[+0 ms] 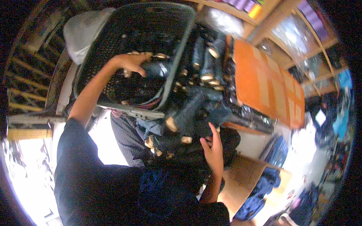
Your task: The person sits on the floor and repeatedly wraps dark fabric pieces around cylindrical wooden forms. They pick up each form, wrap the fabric tightly, and place the finished bundle into a nearby basket.
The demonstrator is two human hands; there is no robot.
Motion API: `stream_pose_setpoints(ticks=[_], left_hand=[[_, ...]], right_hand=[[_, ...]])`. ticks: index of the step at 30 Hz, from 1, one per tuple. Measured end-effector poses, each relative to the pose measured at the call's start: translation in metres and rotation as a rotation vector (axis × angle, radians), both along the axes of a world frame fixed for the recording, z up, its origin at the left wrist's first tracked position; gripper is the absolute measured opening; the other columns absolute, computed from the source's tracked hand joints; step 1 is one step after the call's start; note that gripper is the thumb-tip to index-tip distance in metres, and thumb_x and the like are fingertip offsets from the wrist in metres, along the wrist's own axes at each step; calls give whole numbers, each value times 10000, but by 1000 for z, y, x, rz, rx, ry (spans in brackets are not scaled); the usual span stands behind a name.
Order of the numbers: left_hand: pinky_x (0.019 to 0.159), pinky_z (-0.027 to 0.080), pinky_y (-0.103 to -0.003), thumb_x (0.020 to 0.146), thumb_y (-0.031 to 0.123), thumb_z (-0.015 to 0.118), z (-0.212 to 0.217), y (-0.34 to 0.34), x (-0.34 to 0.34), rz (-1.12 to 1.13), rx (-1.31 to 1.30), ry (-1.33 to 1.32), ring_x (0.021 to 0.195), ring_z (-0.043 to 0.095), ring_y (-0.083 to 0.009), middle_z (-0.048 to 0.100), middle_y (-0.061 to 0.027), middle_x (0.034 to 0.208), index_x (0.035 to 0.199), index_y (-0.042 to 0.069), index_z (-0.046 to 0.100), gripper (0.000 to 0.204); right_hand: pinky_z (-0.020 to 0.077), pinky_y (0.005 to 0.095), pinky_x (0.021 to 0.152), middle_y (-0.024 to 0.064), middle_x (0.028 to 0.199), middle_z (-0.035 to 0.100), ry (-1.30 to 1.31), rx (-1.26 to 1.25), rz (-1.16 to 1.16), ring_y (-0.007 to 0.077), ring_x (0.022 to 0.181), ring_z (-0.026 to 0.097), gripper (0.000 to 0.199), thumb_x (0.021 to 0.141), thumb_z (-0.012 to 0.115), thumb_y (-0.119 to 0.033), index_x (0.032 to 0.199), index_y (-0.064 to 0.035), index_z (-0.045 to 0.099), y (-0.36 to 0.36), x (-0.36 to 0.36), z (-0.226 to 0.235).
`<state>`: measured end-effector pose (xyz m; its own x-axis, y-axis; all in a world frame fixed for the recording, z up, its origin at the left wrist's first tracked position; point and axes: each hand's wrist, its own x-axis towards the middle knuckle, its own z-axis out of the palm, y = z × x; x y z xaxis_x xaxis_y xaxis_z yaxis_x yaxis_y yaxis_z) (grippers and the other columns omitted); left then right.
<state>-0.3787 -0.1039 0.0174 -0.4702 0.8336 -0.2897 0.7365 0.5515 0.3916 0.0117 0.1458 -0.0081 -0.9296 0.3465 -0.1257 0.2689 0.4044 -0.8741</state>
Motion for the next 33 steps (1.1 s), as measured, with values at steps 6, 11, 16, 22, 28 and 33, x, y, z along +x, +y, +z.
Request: stream_pose_setpoints(ticks=[6, 11, 16, 22, 28, 33], left_hand=[[557, 457, -327, 758, 208, 684, 110, -2, 103, 295, 356, -182, 672, 550, -186, 557, -139, 813, 1099, -14, 436, 476], [878, 398, -313, 699, 207, 733, 113, 37, 214, 299, 626, -728, 963, 503, -192, 532, -101, 993, 1125, 17, 436, 552], [927, 393, -325, 837, 228, 670, 16, 116, 331, 168, 676, -1170, 1042, 525, -210, 565, -135, 1065, 1205, -3, 450, 487], [893, 418, -428, 658, 95, 712, -47, 133, 322, -162, 552, 152, 1031, 510, -304, 558, -122, 1046, 1016, 49, 601, 377], [892, 358, -500, 621, 110, 723, -85, 148, 311, -251, 273, 467, 1087, 427, -291, 480, -60, 1140, 1017, 112, 603, 414], [846, 390, -417, 686, 84, 705, -87, 151, 309, -118, 592, 254, 961, 518, -258, 599, -52, 886, 857, 84, 630, 187]], right_hand=[[491, 245, 649, 77, 922, 599, 82, -56, -99, 108, 739, 588, 323, 901, 559, -58, 1220, -21, 532, 23, 20, -1], [469, 317, 814, 129, 1101, 578, 349, -509, 8, 183, 974, 576, 691, 826, 633, -435, 1310, 7, 417, 23, 26, 12], [400, 442, 977, 190, 1158, 555, 455, -889, -32, 326, 1147, 522, 938, 811, 426, -723, 1370, 15, 277, -4, 34, 30], [549, 481, 687, 143, 1021, 573, 531, -1293, -434, 306, 812, 626, 815, 863, 253, -715, 1298, -36, 369, 29, 107, -29], [552, 422, 692, 162, 1006, 627, 231, -1352, -387, 285, 787, 648, 669, 935, 253, -590, 1199, -18, 479, 28, 121, -34], [551, 380, 682, 165, 989, 608, 172, -1201, -238, 274, 797, 646, 578, 929, 421, -494, 1268, -27, 404, 18, 123, -35]])
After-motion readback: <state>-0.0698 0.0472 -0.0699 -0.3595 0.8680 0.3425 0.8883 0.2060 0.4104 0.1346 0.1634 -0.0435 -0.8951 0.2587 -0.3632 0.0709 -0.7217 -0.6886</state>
